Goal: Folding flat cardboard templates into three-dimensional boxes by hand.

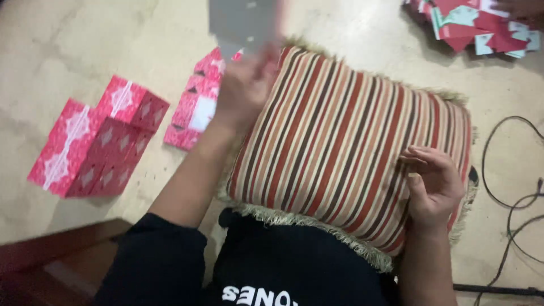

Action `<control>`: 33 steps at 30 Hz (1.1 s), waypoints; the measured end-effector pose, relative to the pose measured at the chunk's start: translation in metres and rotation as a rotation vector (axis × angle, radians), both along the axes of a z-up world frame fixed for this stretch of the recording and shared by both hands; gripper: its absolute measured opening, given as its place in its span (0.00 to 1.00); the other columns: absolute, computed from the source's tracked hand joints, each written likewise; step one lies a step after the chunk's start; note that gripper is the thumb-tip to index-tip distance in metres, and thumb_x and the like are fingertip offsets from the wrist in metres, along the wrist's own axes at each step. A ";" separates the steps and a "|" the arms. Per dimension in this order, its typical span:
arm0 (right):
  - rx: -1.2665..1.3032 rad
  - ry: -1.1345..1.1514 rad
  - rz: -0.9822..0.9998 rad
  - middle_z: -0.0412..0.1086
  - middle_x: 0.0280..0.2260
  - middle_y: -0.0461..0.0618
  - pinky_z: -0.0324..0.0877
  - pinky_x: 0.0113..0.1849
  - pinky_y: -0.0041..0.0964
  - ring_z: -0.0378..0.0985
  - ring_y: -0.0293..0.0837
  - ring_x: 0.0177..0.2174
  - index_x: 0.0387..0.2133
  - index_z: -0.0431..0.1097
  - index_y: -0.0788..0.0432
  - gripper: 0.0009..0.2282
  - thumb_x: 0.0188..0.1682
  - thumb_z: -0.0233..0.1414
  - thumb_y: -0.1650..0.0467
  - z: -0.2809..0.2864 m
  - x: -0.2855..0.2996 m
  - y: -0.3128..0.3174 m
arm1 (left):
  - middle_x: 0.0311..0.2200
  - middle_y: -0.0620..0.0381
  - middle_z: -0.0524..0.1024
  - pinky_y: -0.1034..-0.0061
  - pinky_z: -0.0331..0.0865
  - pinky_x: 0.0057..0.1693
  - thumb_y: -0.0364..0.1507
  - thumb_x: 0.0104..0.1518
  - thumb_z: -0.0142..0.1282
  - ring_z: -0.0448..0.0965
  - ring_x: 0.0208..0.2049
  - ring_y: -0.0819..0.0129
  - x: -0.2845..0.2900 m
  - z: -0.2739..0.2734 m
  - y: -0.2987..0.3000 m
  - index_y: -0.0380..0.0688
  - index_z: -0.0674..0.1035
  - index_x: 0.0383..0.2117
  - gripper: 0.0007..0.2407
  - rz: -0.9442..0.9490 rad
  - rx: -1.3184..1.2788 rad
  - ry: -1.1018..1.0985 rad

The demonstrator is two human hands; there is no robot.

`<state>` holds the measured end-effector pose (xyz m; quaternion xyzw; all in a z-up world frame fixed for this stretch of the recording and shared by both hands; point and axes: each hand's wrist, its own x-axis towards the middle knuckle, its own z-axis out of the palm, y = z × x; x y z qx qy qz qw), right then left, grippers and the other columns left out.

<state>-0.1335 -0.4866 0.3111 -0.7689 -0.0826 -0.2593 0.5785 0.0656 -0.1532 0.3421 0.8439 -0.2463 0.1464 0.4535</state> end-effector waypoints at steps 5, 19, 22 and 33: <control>-0.058 -0.259 -0.218 0.65 0.44 0.70 0.79 0.48 0.48 0.75 0.59 0.43 0.46 0.63 0.73 0.14 0.57 0.51 0.70 0.021 -0.016 -0.012 | 0.33 0.60 0.85 0.49 0.61 0.52 0.27 0.64 0.54 0.83 0.28 0.64 -0.040 0.007 -0.065 0.48 0.80 0.50 0.10 -0.334 0.360 -0.370; -0.956 0.182 -0.140 0.64 0.62 0.73 0.60 0.63 0.79 0.59 0.73 0.66 0.55 0.73 0.68 0.26 0.47 0.66 0.64 0.112 -0.031 -0.019 | 0.46 0.54 0.84 0.52 0.60 0.64 0.20 0.57 0.66 0.83 0.50 0.57 -0.061 -0.022 -0.064 0.48 0.85 0.37 0.07 -0.802 0.352 -0.553; -1.181 0.563 -0.145 0.56 0.67 0.70 0.45 0.64 0.66 0.50 0.70 0.67 0.67 0.61 0.56 0.36 0.46 0.53 0.51 0.095 -0.017 -0.020 | 0.49 0.55 0.83 0.48 0.56 0.68 0.23 0.56 0.69 0.81 0.54 0.54 -0.054 -0.032 -0.060 0.50 0.85 0.38 0.07 -0.813 0.326 -0.525; -0.950 1.332 0.112 0.24 0.72 0.55 0.37 0.64 0.53 0.33 0.56 0.68 0.73 0.28 0.34 0.44 0.44 0.39 0.41 0.101 -0.027 0.002 | 0.59 0.41 0.74 0.43 0.58 0.69 0.19 0.58 0.58 0.69 0.62 0.42 -0.044 -0.026 -0.042 0.57 0.80 0.53 0.18 -0.631 0.410 -0.141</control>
